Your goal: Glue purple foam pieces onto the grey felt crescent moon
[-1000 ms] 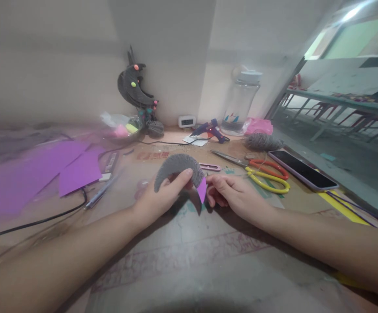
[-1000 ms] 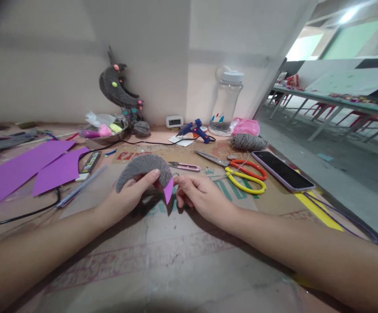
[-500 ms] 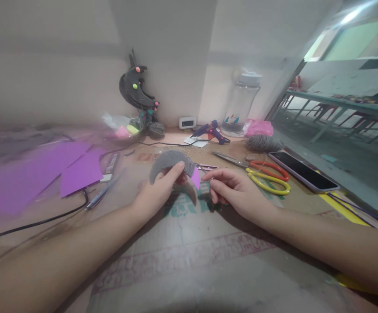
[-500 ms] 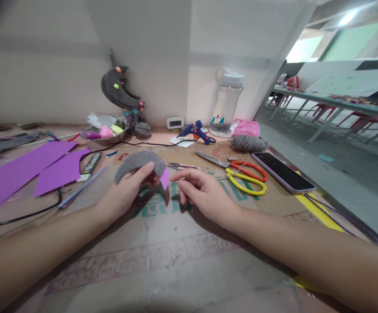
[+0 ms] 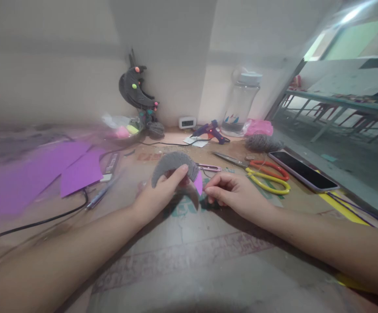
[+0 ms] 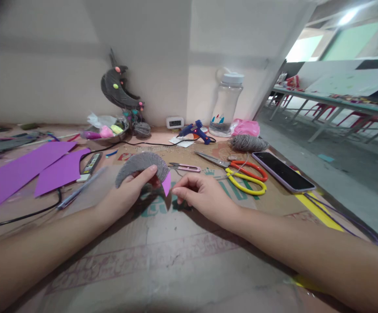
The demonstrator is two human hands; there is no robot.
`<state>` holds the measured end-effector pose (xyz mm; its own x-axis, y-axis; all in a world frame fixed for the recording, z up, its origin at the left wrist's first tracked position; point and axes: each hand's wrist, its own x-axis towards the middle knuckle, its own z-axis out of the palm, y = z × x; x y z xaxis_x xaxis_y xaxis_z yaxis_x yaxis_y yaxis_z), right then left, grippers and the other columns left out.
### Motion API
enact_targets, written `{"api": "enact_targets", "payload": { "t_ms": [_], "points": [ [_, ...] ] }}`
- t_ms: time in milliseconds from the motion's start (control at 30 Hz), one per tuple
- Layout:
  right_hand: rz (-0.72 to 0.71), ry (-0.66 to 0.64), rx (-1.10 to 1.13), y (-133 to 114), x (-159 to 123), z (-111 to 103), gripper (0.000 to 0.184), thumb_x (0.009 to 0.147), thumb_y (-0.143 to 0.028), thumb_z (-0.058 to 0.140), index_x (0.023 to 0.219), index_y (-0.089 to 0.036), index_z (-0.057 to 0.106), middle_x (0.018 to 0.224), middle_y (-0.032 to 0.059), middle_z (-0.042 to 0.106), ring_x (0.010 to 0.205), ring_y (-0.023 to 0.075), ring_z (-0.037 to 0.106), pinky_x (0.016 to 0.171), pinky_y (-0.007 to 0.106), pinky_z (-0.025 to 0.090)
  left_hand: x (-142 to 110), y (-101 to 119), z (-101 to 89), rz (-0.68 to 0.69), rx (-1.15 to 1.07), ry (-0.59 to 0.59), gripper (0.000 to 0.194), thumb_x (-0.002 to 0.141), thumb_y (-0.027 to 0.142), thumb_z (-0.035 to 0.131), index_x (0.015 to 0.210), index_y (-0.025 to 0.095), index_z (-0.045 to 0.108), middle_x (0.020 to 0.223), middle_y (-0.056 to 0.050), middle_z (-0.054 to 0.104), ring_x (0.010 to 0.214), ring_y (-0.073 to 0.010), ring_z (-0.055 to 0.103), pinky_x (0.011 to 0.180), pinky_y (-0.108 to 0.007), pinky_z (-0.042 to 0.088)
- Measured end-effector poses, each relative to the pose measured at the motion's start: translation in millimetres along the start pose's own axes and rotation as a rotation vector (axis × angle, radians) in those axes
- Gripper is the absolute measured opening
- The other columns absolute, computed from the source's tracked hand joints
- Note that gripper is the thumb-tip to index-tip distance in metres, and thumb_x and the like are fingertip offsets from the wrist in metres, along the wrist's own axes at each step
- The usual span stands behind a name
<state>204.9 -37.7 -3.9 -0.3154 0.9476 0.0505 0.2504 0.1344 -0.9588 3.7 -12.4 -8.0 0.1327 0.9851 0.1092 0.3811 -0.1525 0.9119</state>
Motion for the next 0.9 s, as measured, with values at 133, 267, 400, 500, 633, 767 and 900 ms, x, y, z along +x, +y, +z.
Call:
{"api": "enact_targets", "payload": {
  "t_ms": [133,267,400,500,633,767,900],
  "points": [
    [-0.003,-0.016,-0.003,0.5,1.3,-1.0,0.036,0.087,-0.050,0.059,0.073,-0.017,0.056,0.062,-0.0002,0.060,0.049,0.0084,0.045,0.048,0.023,0.035,-1.3,-1.5,1.5,0.027,-0.007,-0.021,0.043,0.086,0.059,0.049,0.068,0.022,0.064,0.072,-0.002,0.073,0.084,-0.0239,0.067,0.089,-0.034,0.050],
    [0.010,-0.096,-0.026,-2.3,2.3,0.2,0.035,0.087,-0.049,0.059,0.075,-0.016,0.060,0.068,0.0006,0.060,0.054,0.0087,0.045,0.051,0.023,0.035,-5.2,-2.1,4.2,0.138,-0.055,-0.041,0.031,0.088,0.049,0.054,0.077,0.022,0.064,0.080,0.000,0.073,0.084,-0.0206,0.067,0.083,-0.031,0.052],
    [0.051,-0.126,0.004,-6.7,2.4,3.6,0.028,0.084,-0.041,0.063,0.072,-0.017,0.060,0.066,-0.0014,0.057,0.055,0.0089,0.045,0.053,0.024,0.035,-11.6,2.7,4.1,0.244,-0.007,-0.074,0.027,0.091,0.046,0.054,0.083,0.022,0.065,0.080,0.001,0.072,0.083,-0.0181,0.067,0.079,-0.028,0.053],
    [0.071,-0.104,0.026,-7.3,1.8,5.4,0.026,0.083,-0.037,0.064,0.069,-0.017,0.058,0.062,-0.0028,0.055,0.056,0.0086,0.046,0.054,0.023,0.035,-15.3,7.7,2.6,0.293,0.005,-0.129,0.026,0.093,0.042,0.051,0.083,0.023,0.066,0.076,0.003,0.072,0.076,-0.0161,0.068,0.074,-0.025,0.054],
    [0.110,-0.075,0.052,-6.2,0.6,6.1,0.025,0.081,-0.034,0.068,0.066,-0.017,0.056,0.060,-0.0040,0.054,0.055,0.0083,0.047,0.053,0.023,0.035,-16.1,10.5,1.8,0.311,0.038,-0.139,0.026,0.093,0.040,0.052,0.084,0.022,0.067,0.082,0.002,0.075,0.078,-0.0167,0.069,0.074,-0.026,0.055],
    [0.090,-0.069,0.019,-6.9,0.8,5.4,0.026,0.080,-0.034,0.069,0.065,-0.017,0.056,0.058,-0.0037,0.055,0.053,0.0081,0.047,0.051,0.023,0.033,-14.3,8.4,2.4,0.302,0.028,-0.149,0.027,0.093,0.043,0.052,0.086,0.022,0.067,0.081,0.000,0.074,0.078,-0.0181,0.070,0.075,-0.028,0.056],
    [0.059,-0.092,0.020,-8.4,1.9,4.1,0.033,0.085,-0.040,0.064,0.062,-0.018,0.056,0.054,-0.0047,0.050,0.049,0.0075,0.042,0.051,0.023,0.035,-12.5,4.1,4.0,0.258,-0.043,-0.142,0.029,0.092,0.045,0.054,0.081,0.022,0.067,0.078,-0.001,0.074,0.079,-0.0185,0.070,0.077,-0.029,0.056]
  ]
}}
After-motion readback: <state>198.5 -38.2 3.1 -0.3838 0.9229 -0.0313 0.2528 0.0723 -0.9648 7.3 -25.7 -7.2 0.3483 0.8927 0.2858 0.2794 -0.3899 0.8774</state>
